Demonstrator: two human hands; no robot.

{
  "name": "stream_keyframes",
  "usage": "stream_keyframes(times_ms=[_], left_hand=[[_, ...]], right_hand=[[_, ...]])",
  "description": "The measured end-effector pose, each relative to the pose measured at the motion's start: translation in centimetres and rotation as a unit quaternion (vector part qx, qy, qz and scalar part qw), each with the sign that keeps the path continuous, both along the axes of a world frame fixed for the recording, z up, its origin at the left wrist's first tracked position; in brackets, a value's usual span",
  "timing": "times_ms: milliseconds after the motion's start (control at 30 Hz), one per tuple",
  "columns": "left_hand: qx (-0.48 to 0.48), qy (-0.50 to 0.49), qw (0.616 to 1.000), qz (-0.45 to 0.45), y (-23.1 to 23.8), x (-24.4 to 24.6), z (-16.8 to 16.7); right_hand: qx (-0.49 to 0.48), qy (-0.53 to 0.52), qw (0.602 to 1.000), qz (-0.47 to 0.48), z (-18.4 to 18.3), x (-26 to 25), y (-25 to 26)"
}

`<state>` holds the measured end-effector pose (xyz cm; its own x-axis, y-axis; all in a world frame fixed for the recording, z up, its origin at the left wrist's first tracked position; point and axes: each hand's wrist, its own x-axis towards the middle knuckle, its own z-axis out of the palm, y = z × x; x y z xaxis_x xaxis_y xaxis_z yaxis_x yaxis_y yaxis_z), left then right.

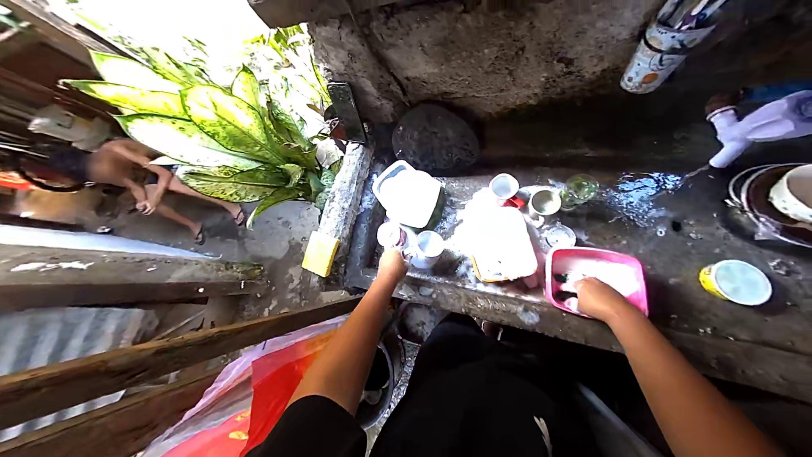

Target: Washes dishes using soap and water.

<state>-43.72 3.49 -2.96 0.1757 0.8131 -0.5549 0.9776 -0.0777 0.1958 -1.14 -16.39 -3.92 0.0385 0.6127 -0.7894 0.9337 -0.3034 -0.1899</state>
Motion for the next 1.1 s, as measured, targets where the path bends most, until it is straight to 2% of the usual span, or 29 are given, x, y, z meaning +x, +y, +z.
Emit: stream_keyframes(times_ms=[100, 200, 300, 367, 400, 467, 500, 533, 600, 633, 667, 767, 867, 900, 933, 967, 1000, 1100], left_hand=[[0.0, 0.024, 0.999, 0.024, -0.5, 0.0, -0.2], [0.007, 0.012, 0.998, 0.058, -1.2, -0.2, -0.4], [0.109, -0.016, 0.985, 0.136, -1.1, 0.1, 1.3], [0.17, -0.023, 0.969, 0.175, 0.4, 0.3, 2.1], [0.158, -0.012, 0.969, 0.19, 1.0, 0.1, 2.0], [0.063, 0.022, 0.973, 0.219, 2.5, -0.4, 0.8], [0.018, 0.021, 0.975, 0.221, 3.2, -0.8, -0.2], [-0.009, 0.011, 0.977, 0.213, 3.7, -1.3, -1.4], [-0.022, -0.014, 0.978, 0.205, 4.1, -2.0, -3.1], [-0.017, -0.025, 0.976, 0.215, 4.1, -2.2, -3.4], [-0.006, -0.031, 0.975, 0.218, 3.8, -2.2, -3.4], [0.038, -0.071, 0.974, 0.212, 3.1, -3.4, -3.0], [0.08, -0.181, 0.948, 0.25, 2.4, -5.3, -1.6], [0.093, -0.247, 0.927, 0.266, 2.0, -5.7, -0.8], [0.098, -0.323, 0.901, 0.273, 1.7, -6.0, 0.2], [0.085, -0.399, 0.87, 0.278, 1.5, -5.8, 1.7], [0.049, -0.461, 0.838, 0.286, 1.4, -5.4, 3.6], [-0.12, -0.559, 0.749, 0.335, 1.0, -2.5, 7.8]], right_hand=[[-0.027, -0.082, 0.993, -0.082, 1.0, -1.1, 1.1], [-0.051, -0.127, 0.981, -0.139, 0.0, -2.5, 1.0], [-0.023, -0.151, 0.971, -0.185, -1.6, -2.9, 0.9], [-0.02, -0.122, 0.977, -0.175, -1.0, -1.7, 1.3], [-0.015, -0.083, 0.978, -0.188, -1.0, -0.7, 1.1], [0.017, 0.029, 0.96, -0.278, -1.7, 1.5, 0.1], [0.047, 0.104, 0.926, -0.36, -1.8, 2.1, -0.7], [0.076, 0.191, 0.863, -0.462, -1.4, 2.2, -1.6], [0.122, 0.328, 0.687, -0.636, -0.5, 2.0, -3.3], [0.146, 0.365, 0.612, -0.686, -0.1, 2.0, -3.9], [0.172, 0.398, 0.548, -0.715, 0.2, 2.2, -4.4], [0.258, 0.491, 0.402, -0.728, 1.1, 2.2, -5.4], [0.285, 0.598, 0.292, -0.69, 1.8, 2.0, -5.7], [0.279, 0.634, 0.279, -0.666, 2.2, 1.8, -5.5], [0.275, 0.646, 0.289, -0.65, 2.7, 1.5, -5.2], [0.278, 0.637, 0.32, -0.644, 3.5, 0.9, -4.7], [0.285, 0.602, 0.371, -0.647, 4.8, 0.1, -3.9], [0.274, 0.542, 0.5, -0.617, 8.5, -2.6, -1.3]])
